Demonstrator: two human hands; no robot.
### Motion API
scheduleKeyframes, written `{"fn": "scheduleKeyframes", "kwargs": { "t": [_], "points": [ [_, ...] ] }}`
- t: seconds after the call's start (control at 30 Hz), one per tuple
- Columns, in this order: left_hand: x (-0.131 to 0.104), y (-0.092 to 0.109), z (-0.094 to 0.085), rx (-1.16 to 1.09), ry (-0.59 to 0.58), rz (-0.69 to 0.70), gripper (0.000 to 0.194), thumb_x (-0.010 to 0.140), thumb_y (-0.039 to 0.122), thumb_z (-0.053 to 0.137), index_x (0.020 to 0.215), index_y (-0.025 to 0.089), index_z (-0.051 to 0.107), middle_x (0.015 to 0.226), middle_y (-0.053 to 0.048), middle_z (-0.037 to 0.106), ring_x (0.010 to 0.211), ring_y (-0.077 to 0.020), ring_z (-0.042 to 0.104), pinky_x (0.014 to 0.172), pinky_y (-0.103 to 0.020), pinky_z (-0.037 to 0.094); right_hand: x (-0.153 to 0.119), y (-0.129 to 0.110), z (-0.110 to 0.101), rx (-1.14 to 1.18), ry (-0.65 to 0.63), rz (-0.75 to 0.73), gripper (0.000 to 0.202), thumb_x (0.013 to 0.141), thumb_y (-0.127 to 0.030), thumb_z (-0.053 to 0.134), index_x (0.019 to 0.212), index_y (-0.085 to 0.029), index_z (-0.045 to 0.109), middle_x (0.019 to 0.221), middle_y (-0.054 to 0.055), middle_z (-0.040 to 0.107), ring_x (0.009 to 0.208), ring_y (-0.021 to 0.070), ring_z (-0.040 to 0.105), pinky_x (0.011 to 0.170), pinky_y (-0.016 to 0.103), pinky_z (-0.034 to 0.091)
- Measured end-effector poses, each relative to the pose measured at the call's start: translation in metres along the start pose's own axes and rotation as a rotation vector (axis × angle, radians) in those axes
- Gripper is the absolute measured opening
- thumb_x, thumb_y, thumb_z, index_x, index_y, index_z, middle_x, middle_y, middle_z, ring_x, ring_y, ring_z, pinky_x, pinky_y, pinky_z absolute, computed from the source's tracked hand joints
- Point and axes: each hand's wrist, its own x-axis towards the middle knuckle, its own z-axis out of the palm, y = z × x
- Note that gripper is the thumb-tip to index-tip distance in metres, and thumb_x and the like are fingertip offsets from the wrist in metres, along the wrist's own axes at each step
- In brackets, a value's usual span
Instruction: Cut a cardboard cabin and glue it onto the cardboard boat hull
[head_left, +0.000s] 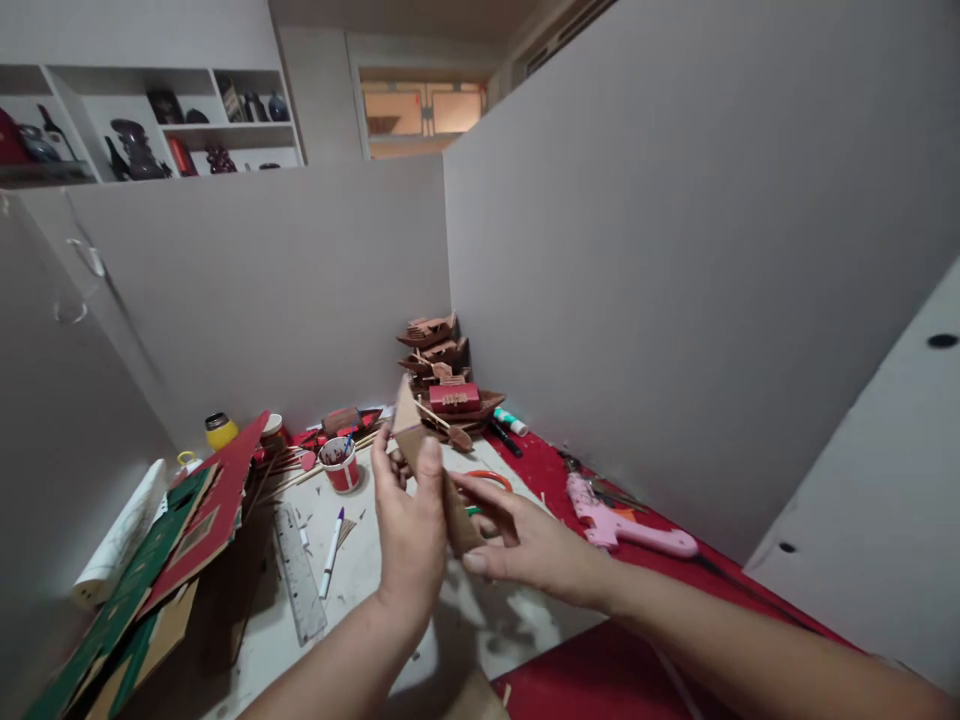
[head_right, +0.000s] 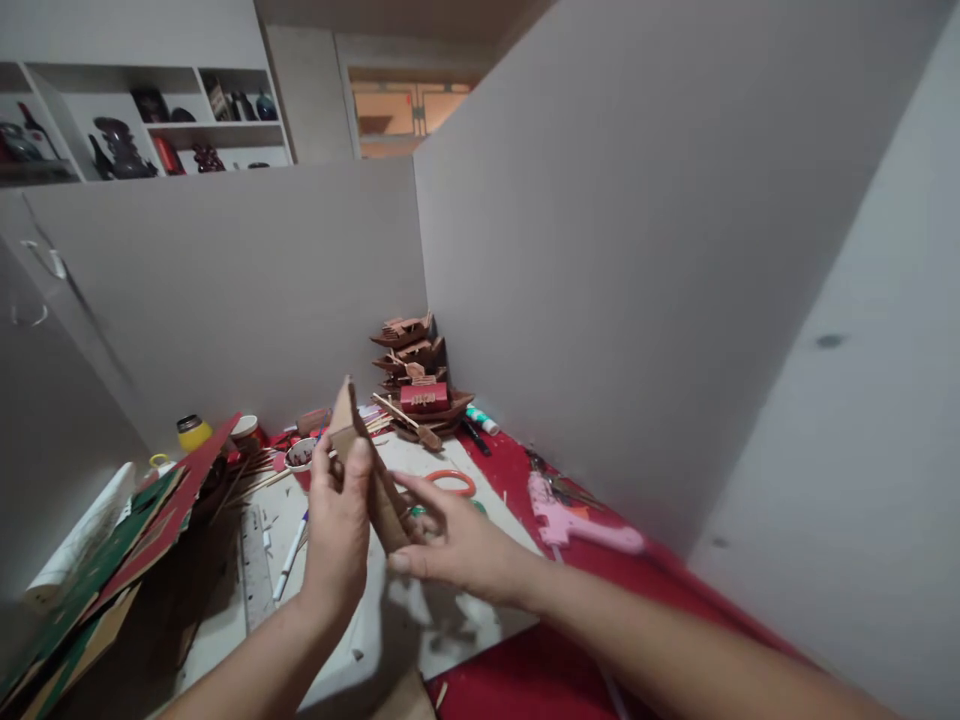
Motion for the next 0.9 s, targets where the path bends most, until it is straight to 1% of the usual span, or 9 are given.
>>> {"fn": "scheduleKeyframes", "kwargs": {
  "t": [0.07, 0.13, 0.27, 0.37, 0.5, 0.57, 0.63, 0.77, 0.9],
  "points": [
    [-0.006, 0.001, 0.0, 0.006, -0.066, -0.008, 0.079, 0.083, 0.048, 0.067, 0.146, 0.019, 0.029, 0.13, -0.014, 0.061, 0.117, -0.0234, 0.059, 0.1, -0.033, 0.042, 0.002, 0.003, -0.01, 0.042, -0.09, -0.021, 0.096, 0.069, -0.038, 0.081, 0.148, -0.023, 0.029, 0.116, 0.009, 0.057, 0.083, 0.0143, 0.059, 0.062, 0.021, 0.049],
    [-0.01, 0.001, 0.0, -0.016, -0.118, -0.011, 0.087, 0.079, 0.044, 0.072, 0.148, 0.02, 0.024, 0.134, -0.015, 0.058, 0.121, -0.0235, 0.055, 0.103, -0.034, 0.04, 0.002, 0.006, -0.019, 0.073, -0.167, -0.032, 0.087, 0.068, -0.038, 0.081, 0.142, -0.022, 0.038, 0.098, 0.004, 0.059, 0.073, 0.012, 0.057, 0.055, 0.019, 0.046],
    [-0.013, -0.005, 0.002, -0.095, -0.165, -0.067, 0.094, 0.075, 0.037, 0.078, 0.149, 0.024, 0.02, 0.138, -0.014, 0.054, 0.125, -0.024, 0.052, 0.105, -0.036, 0.038, -0.002, 0.008, -0.025, 0.089, -0.181, -0.027, 0.076, 0.067, -0.04, 0.079, 0.134, -0.02, 0.049, 0.086, 0.001, 0.058, 0.064, 0.0099, 0.054, 0.052, 0.018, 0.045],
    [-0.006, -0.007, 0.002, -0.207, -0.168, -0.102, 0.083, 0.074, 0.028, 0.079, 0.142, 0.026, 0.032, 0.128, -0.01, 0.061, 0.115, -0.0217, 0.058, 0.1, -0.035, 0.043, -0.005, -0.001, -0.023, -0.003, -0.106, -0.019, 0.074, 0.072, -0.041, 0.077, 0.136, -0.019, 0.048, 0.086, 0.002, 0.062, 0.064, 0.0104, 0.057, 0.052, 0.018, 0.045],
    [0.015, 0.005, -0.01, -0.487, -0.07, -0.26, 0.045, 0.076, 0.024, 0.077, 0.115, 0.023, 0.056, 0.101, -0.003, 0.067, 0.092, -0.0166, 0.065, 0.084, -0.031, 0.053, -0.008, -0.025, -0.023, 0.065, 0.119, -0.088, 0.074, 0.077, -0.05, 0.072, 0.139, -0.023, 0.043, 0.118, 0.011, 0.062, 0.08, 0.0167, 0.066, 0.054, 0.022, 0.052],
    [0.028, 0.014, -0.018, -0.565, 0.001, -0.32, 0.021, 0.081, 0.025, 0.07, 0.099, 0.019, 0.061, 0.094, -0.004, 0.067, 0.084, -0.0155, 0.065, 0.079, -0.03, 0.055, -0.009, -0.036, -0.024, 0.139, 0.292, -0.141, 0.058, 0.082, -0.052, 0.066, 0.127, -0.017, 0.053, 0.11, 0.012, 0.067, 0.07, 0.0142, 0.066, 0.049, 0.021, 0.053],
    [0.037, 0.022, -0.024, -0.586, 0.007, -0.327, 0.014, 0.086, 0.028, 0.064, 0.094, 0.017, 0.062, 0.093, -0.006, 0.068, 0.086, -0.0164, 0.067, 0.081, -0.032, 0.056, -0.011, -0.044, -0.023, 0.208, 0.382, -0.087, 0.043, 0.088, -0.049, 0.058, 0.107, -0.011, 0.062, 0.088, 0.011, 0.071, 0.054, 0.0105, 0.062, 0.043, 0.018, 0.05],
    [0.028, 0.027, -0.026, -0.519, -0.036, -0.137, 0.028, 0.08, 0.032, 0.072, 0.103, 0.017, 0.065, 0.105, -0.008, 0.07, 0.099, -0.0187, 0.066, 0.086, -0.029, 0.054, -0.012, -0.053, -0.013, 0.32, 0.255, 0.143, 0.042, 0.09, -0.048, 0.049, 0.09, -0.009, 0.064, 0.068, 0.008, 0.07, 0.046, 0.0119, 0.063, 0.035, 0.017, 0.049],
    [-0.006, 0.031, -0.029, -0.268, -0.095, 0.186, 0.06, 0.067, 0.029, 0.083, 0.123, 0.022, 0.06, 0.13, -0.009, 0.062, 0.122, -0.0271, 0.057, 0.102, -0.034, 0.047, -0.01, -0.06, 0.0, 0.286, 0.048, 0.202, 0.03, 0.077, -0.039, 0.066, 0.085, -0.011, 0.064, 0.07, 0.006, 0.071, 0.048, 0.0124, 0.066, 0.035, 0.017, 0.051]
  ]
}}
